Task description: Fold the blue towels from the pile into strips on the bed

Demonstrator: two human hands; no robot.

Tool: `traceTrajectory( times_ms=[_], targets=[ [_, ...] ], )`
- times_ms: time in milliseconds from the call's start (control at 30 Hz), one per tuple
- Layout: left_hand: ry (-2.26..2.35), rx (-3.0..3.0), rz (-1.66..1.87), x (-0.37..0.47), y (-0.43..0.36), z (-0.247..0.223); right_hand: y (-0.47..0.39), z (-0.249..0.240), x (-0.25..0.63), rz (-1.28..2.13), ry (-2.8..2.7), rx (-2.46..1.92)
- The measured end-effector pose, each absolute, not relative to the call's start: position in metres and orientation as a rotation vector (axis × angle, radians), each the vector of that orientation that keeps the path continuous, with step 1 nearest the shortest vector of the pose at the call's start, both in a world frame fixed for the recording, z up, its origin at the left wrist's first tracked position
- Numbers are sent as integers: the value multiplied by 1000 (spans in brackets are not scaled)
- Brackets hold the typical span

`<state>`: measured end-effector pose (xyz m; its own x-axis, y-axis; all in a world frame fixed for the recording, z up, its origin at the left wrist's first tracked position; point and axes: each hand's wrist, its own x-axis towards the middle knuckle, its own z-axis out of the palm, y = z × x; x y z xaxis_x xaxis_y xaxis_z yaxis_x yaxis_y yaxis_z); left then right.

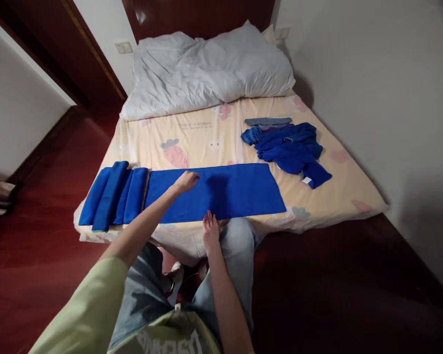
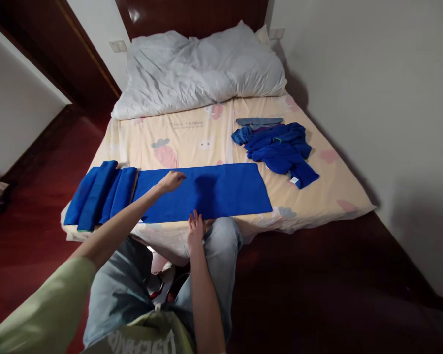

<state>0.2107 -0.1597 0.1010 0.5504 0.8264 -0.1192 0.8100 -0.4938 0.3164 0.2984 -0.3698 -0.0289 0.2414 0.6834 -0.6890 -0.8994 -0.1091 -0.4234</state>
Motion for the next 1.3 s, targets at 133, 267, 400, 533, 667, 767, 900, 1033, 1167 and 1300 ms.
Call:
traceTrajectory(
  times_ms=[133, 267, 400, 533, 667, 767, 900, 1033, 1167, 1300],
  targets=[
    [1428, 2391, -46, 256, -97, 78, -373, -37, 296, 1341, 266, -1092],
    [1513, 2305, -87, 278, -63, 50, -376, -37, 296, 1324, 376, -1133],
    [1587, 2214, -110, 287, -47, 32, -378, -31, 297, 1319, 415, -1128],
    [1629, 2133, -123, 293, -41, 25, -379, -25, 298, 1316, 428, -1148],
    [1659, 2074, -105, 298, -38, 25, -378, -21, 299, 1332, 427, -1162],
    [1671, 2037, -54, 300, -35, 26, -380, -21, 299, 1331, 419, -1185],
    [1667, 1991, 49, 300, -35, 29, -385, -23, 300, 1288, 450, -1243],
    [1639, 1957, 99, 299, -38, 26, -387, -24, 300, 1285, 409, -1274],
    [1620, 1975, 152, 298, -39, 20, -387, -22, 300, 1284, 378, -1275],
    [1597, 1994, 199, 297, -40, 18, -385, -21, 300, 1273, 344, -1309]
  ],
)
